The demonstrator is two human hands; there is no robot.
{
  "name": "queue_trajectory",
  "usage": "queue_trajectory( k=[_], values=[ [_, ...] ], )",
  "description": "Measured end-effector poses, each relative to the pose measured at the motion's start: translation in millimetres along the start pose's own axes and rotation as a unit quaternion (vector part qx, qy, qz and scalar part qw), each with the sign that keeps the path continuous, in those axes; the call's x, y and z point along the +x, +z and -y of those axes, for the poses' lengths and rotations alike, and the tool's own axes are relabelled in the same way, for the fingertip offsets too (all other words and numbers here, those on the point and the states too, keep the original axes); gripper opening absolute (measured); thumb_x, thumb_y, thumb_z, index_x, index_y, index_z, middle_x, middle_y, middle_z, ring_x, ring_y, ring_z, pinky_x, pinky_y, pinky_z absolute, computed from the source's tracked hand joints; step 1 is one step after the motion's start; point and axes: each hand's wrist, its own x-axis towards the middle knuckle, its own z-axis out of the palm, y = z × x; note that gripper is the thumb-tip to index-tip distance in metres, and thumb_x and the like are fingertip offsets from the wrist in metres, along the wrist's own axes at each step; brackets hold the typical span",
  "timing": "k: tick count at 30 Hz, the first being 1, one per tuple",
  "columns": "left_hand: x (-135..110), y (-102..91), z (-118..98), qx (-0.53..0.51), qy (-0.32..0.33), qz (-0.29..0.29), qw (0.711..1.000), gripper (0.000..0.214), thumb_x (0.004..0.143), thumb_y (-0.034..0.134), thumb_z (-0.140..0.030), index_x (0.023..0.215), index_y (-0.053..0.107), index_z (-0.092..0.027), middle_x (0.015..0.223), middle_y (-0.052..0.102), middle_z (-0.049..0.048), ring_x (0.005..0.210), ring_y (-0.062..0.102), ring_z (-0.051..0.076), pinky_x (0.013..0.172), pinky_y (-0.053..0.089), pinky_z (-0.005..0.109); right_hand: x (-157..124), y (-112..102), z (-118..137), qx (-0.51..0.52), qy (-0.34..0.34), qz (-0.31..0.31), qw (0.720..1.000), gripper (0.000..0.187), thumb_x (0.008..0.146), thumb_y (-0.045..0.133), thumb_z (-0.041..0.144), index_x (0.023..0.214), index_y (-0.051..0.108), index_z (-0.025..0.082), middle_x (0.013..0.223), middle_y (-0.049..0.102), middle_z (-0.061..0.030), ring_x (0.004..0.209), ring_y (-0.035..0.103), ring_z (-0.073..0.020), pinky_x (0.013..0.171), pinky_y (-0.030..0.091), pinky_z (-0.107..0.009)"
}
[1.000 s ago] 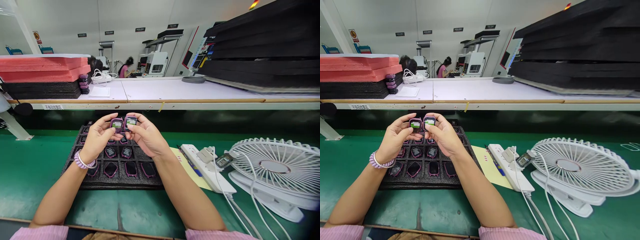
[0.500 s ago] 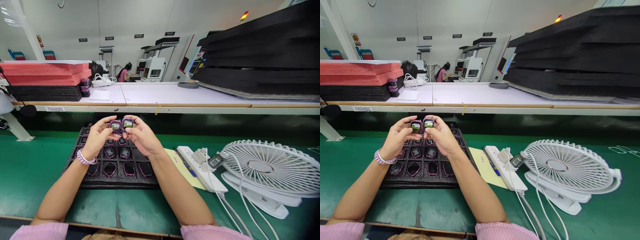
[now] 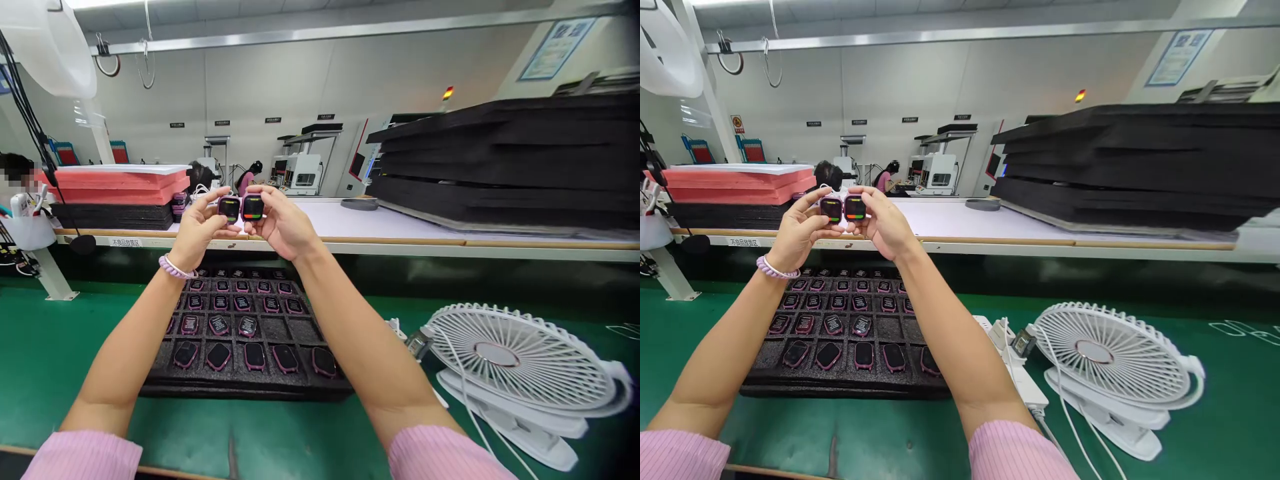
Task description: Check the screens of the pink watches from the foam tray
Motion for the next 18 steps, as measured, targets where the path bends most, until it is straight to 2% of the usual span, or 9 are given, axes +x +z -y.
queue_trajectory(
  k=[3, 6, 9, 12, 18],
  values=[
    [16.8, 3.7, -12.2, 0.021, 0.056, 0.008, 0.998, 0.063, 0.071, 0.073, -0.016, 0.132, 0.061, -0.022, 0.104, 0.072, 0.0033, 0.075, 0.074, 0.015, 0.075, 0.066, 0.029, 17.0, -0.1, 20.0, -0.011, -0.030, 0.024, 0.999, 0.042, 0.084, 0.079, 0.050, 0.111, 0.060, 0.024, 0.094, 0.062, -0.0033, 0.069, 0.060, -0.0175, 0.063, 0.052, -0.031],
    [27.9, 7.1, -16.6, 0.033, 0.095, 0.007, 0.995, 0.065, 0.068, 0.075, -0.013, 0.131, 0.063, -0.023, 0.104, 0.071, 0.0034, 0.080, 0.072, 0.015, 0.076, 0.065, 0.028, 24.9, -1.8, 29.4, -0.012, -0.056, 0.037, 0.998, 0.051, 0.075, 0.084, 0.042, 0.114, 0.058, 0.023, 0.101, 0.062, -0.0046, 0.074, 0.061, -0.0178, 0.065, 0.052, -0.031],
    [35.8, 9.7, -16.8, 0.033, 0.106, -0.004, 0.994, 0.067, 0.065, 0.076, -0.010, 0.129, 0.065, -0.024, 0.099, 0.070, 0.0020, 0.080, 0.069, 0.015, 0.074, 0.063, 0.027, 26.8, -3.5, 33.3, -0.029, -0.064, 0.034, 0.997, 0.060, 0.065, 0.085, 0.028, 0.118, 0.056, 0.023, 0.103, 0.060, -0.0036, 0.079, 0.061, -0.0178, 0.070, 0.053, -0.031],
    [39.7, 11.2, -15.7, 0.035, 0.107, -0.006, 0.994, 0.066, 0.065, 0.077, -0.011, 0.128, 0.065, -0.026, 0.101, 0.071, 0.0024, 0.080, 0.067, 0.015, 0.074, 0.062, 0.028, 25.6, -4.4, 35.6, -0.046, -0.058, 0.029, 0.997, 0.065, 0.062, 0.084, 0.024, 0.120, 0.056, 0.023, 0.101, 0.059, -0.0023, 0.081, 0.061, -0.0183, 0.072, 0.055, -0.032],
    [37.4, 10.4, -12.5, 0.038, 0.116, 0.002, 0.993, 0.067, 0.064, 0.082, -0.016, 0.127, 0.064, -0.026, 0.099, 0.069, 0.0028, 0.078, 0.067, 0.015, 0.074, 0.060, 0.030, 20.2, -6.6, 34.7, -0.048, -0.065, 0.050, 0.996, 0.064, 0.064, 0.084, 0.024, 0.122, 0.055, 0.023, 0.096, 0.060, -0.0015, 0.080, 0.064, -0.0195, 0.072, 0.056, -0.033]
  ],
)
